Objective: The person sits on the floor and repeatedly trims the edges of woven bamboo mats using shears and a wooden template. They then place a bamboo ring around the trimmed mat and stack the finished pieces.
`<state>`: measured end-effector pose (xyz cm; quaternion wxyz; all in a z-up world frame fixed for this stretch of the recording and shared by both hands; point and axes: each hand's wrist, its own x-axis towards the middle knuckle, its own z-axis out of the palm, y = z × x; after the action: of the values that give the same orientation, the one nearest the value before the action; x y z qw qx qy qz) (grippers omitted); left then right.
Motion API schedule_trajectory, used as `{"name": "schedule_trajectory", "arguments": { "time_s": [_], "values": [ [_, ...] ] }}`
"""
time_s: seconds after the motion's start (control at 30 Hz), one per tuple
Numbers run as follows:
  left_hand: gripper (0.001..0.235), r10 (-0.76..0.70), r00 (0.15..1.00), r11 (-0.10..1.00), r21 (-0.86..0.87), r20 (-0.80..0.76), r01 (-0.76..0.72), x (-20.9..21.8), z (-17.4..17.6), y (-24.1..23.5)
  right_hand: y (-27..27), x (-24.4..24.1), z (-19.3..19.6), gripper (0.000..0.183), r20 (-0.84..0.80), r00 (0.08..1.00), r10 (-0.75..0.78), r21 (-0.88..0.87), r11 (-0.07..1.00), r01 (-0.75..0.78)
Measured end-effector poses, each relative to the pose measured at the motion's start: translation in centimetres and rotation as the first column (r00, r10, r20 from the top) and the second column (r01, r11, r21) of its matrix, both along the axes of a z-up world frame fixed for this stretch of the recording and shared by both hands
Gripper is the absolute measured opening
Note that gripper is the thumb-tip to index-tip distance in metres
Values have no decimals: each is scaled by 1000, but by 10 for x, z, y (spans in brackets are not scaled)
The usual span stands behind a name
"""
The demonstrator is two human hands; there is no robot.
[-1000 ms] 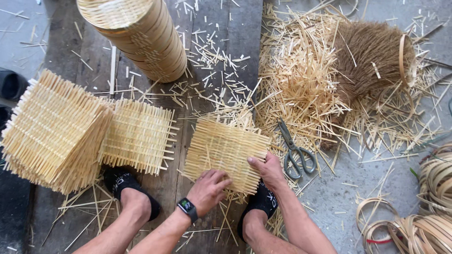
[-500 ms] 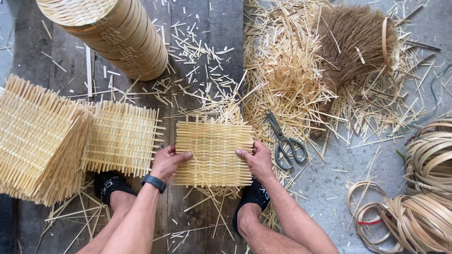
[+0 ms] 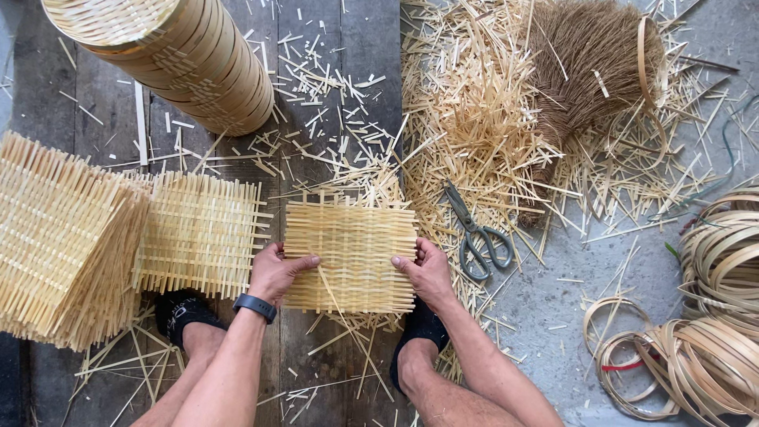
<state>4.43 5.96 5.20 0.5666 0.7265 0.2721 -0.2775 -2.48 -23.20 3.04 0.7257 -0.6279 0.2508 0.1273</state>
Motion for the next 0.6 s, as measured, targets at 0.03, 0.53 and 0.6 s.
{"name": "schedule_trajectory", "arguments": {
  "time_s": [0.03,0.53,0.6],
  "values": [
    [61,0,1000,1000,7,-8,0,1,1,1,2,0,0,43,6,1000,-13,-23,1000,13],
    [83,-68,996,983,168,-62,77,2,7,1,17,1,0,45,112,987,-111,-124,984,125],
    [97,-87,996,976,201,12,83,0,8,0,17,-3,-3,46,124,984,-132,-88,986,143]
  ]
}}
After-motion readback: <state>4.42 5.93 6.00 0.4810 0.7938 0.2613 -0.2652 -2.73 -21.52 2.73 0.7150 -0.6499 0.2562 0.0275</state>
